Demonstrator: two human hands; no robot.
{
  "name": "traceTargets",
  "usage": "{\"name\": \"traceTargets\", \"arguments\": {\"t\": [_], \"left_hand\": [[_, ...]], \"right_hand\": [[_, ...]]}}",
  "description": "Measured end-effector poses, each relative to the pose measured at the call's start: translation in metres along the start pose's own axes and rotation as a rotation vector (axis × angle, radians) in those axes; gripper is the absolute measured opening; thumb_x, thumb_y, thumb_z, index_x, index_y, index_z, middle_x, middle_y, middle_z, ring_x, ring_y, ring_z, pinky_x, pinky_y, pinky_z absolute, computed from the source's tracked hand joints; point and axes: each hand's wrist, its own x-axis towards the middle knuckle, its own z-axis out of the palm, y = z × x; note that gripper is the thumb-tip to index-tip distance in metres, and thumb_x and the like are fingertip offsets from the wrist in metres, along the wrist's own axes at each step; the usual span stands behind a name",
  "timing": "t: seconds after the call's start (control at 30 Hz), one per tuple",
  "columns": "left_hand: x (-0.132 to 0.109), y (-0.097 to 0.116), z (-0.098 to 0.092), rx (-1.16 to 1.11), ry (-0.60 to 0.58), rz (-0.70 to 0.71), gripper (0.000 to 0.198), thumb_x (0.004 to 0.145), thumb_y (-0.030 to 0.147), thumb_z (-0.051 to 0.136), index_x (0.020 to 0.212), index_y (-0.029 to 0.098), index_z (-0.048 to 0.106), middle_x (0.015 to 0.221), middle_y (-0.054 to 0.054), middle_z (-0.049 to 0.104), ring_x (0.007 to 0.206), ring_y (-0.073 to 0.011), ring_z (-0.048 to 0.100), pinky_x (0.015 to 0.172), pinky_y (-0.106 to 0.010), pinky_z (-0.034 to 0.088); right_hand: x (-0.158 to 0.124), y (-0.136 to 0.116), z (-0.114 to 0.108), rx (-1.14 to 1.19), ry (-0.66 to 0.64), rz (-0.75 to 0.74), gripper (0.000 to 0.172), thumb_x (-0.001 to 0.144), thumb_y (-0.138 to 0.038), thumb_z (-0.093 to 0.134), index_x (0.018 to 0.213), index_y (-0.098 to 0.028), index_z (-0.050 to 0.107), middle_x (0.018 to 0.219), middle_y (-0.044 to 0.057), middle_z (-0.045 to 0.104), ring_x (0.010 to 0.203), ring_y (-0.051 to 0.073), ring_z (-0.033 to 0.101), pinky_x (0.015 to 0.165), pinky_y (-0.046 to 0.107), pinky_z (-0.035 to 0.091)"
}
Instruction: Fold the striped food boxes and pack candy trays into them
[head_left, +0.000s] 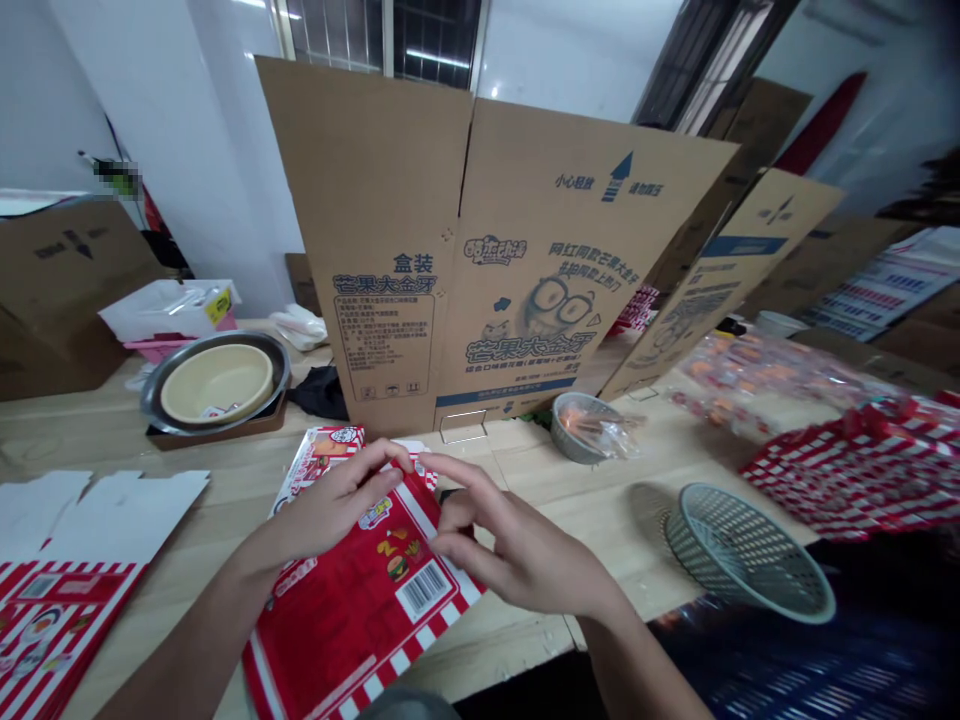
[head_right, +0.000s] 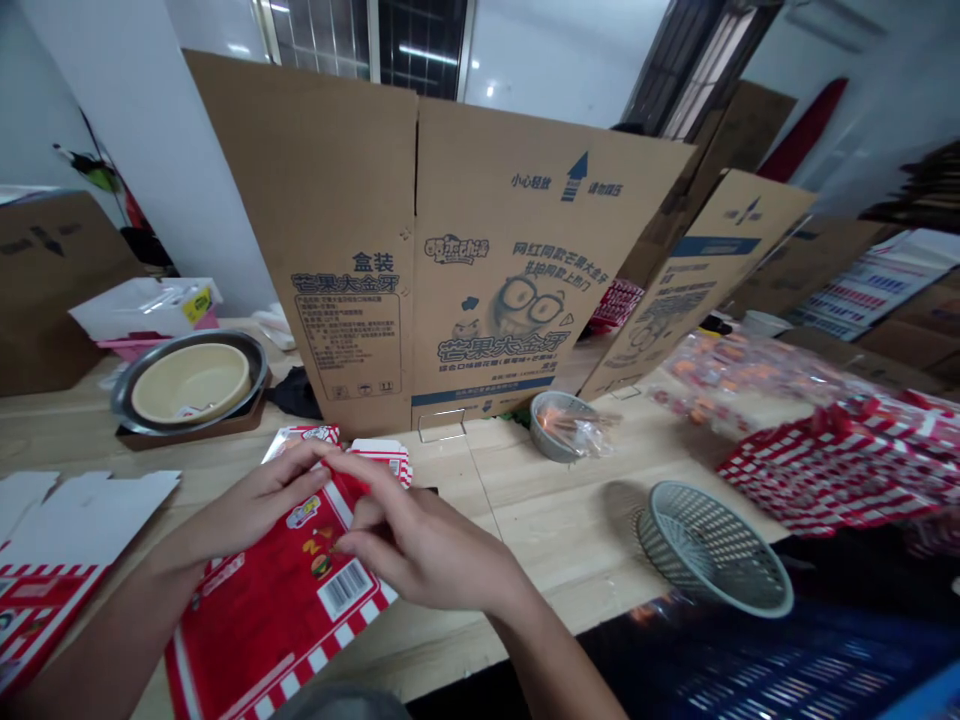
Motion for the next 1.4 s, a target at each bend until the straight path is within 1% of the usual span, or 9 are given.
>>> {"name": "traceTargets", "arguments": {"t": [0.2, 0.37, 0.47, 0.6, 0.77, 0.9, 1.1, 1.2, 1.4], "left_hand": [[-0.009, 0.013, 0.000, -0.003, -0.066, 0.019, 0.025, 0.090, 0.040, 0.033, 0.095, 0.023, 0.050, 0.089, 0.000, 0.054, 0.087, -0.0167, 0.050, 0.078, -0.028, 0.041], [-0.011, 0.019, 0.004, -0.067, -0.099, 0.036, 0.023, 0.089, 0.040, 0.035, 0.092, 0.022, 0.050, 0.087, 0.000, 0.052, 0.082, -0.0152, 0.049, 0.077, -0.027, 0.040], [-0.010, 0.009, 0.019, -0.196, -0.167, 0.016, 0.021, 0.088, 0.038, 0.038, 0.091, 0.021, 0.051, 0.085, 0.001, 0.051, 0.080, -0.0135, 0.048, 0.074, -0.025, 0.039], [-0.008, -0.022, 0.031, -0.321, -0.244, -0.025, 0.021, 0.087, 0.038, 0.042, 0.090, 0.019, 0.051, 0.081, 0.001, 0.050, 0.074, -0.0112, 0.047, 0.068, -0.022, 0.039], [-0.011, -0.041, -0.020, -0.252, 0.167, -0.124, 0.018, 0.083, 0.035, 0.050, 0.088, 0.020, 0.042, 0.080, 0.003, 0.050, 0.069, -0.0105, 0.049, 0.063, -0.022, 0.040], [-0.019, -0.041, -0.046, 0.013, 0.514, 0.075, 0.020, 0.080, 0.032, 0.055, 0.075, 0.019, 0.040, 0.102, -0.005, 0.057, 0.096, -0.0185, 0.053, 0.083, -0.032, 0.042], [-0.044, -0.149, 0.053, 0.896, 0.350, 0.322, 0.025, 0.088, 0.014, 0.035, 0.086, 0.020, 0.059, 0.117, -0.007, 0.059, 0.114, -0.0213, 0.048, 0.096, -0.039, 0.040], [-0.064, -0.210, 0.108, 0.972, 0.301, 0.305, 0.031, 0.083, 0.006, 0.034, 0.079, 0.020, 0.062, 0.102, -0.007, 0.066, 0.094, -0.0216, 0.061, 0.080, -0.036, 0.051], [-0.077, -0.232, 0.160, 0.946, 0.288, 0.228, 0.035, 0.073, 0.004, 0.042, 0.093, 0.025, 0.061, 0.112, -0.006, 0.062, 0.099, -0.0225, 0.060, 0.081, -0.033, 0.053]], "right_hand": [[0.011, 0.005, -0.001, -0.204, -0.039, 0.090, 0.078, 0.079, -0.013, 0.056, 0.142, -0.025, 0.011, 0.057, -0.006, 0.045, 0.046, 0.008, 0.039, 0.042, 0.016, 0.031], [0.007, 0.016, 0.001, 0.127, -0.050, 0.281, 0.071, 0.070, -0.023, 0.068, 0.134, -0.025, 0.036, 0.049, -0.010, 0.038, 0.042, 0.005, 0.030, 0.038, 0.014, 0.021], [-0.003, 0.038, 0.017, 0.613, -0.145, 0.452, 0.043, 0.059, -0.039, 0.074, 0.094, -0.016, 0.065, 0.052, -0.007, 0.046, 0.043, 0.004, 0.032, 0.040, 0.014, 0.024], [-0.017, 0.090, 0.058, 0.897, -0.053, 0.570, 0.053, 0.051, -0.061, 0.070, 0.046, -0.012, 0.051, 0.036, -0.004, 0.041, 0.031, 0.003, 0.027, 0.036, 0.016, 0.018], [-0.031, 0.144, 0.088, 0.827, 0.431, 0.629, 0.042, 0.064, -0.052, 0.067, 0.062, -0.013, 0.054, 0.049, -0.004, 0.049, 0.041, 0.004, 0.035, 0.043, 0.016, 0.025], [-0.049, 0.171, 0.090, 0.805, 0.667, 0.693, 0.045, 0.065, -0.054, 0.066, 0.080, -0.012, 0.059, 0.053, -0.004, 0.050, 0.046, 0.006, 0.040, 0.046, 0.017, 0.030], [-0.062, 0.204, 0.126, 0.845, 0.769, 0.844, 0.066, 0.055, -0.070, 0.062, 0.088, -0.013, 0.057, 0.061, 0.001, 0.058, 0.049, 0.010, 0.052, 0.050, 0.021, 0.039], [-0.067, 0.220, 0.160, 0.822, 0.733, 0.948, 0.073, 0.041, -0.075, 0.064, 0.078, -0.012, 0.057, 0.056, 0.002, 0.057, 0.042, 0.010, 0.050, 0.044, 0.020, 0.037], [-0.083, 0.239, 0.199, 0.730, 0.709, 1.069, 0.088, 0.029, -0.085, 0.055, 0.082, -0.014, 0.053, 0.055, 0.000, 0.055, 0.039, 0.010, 0.049, 0.040, 0.019, 0.033]]}}
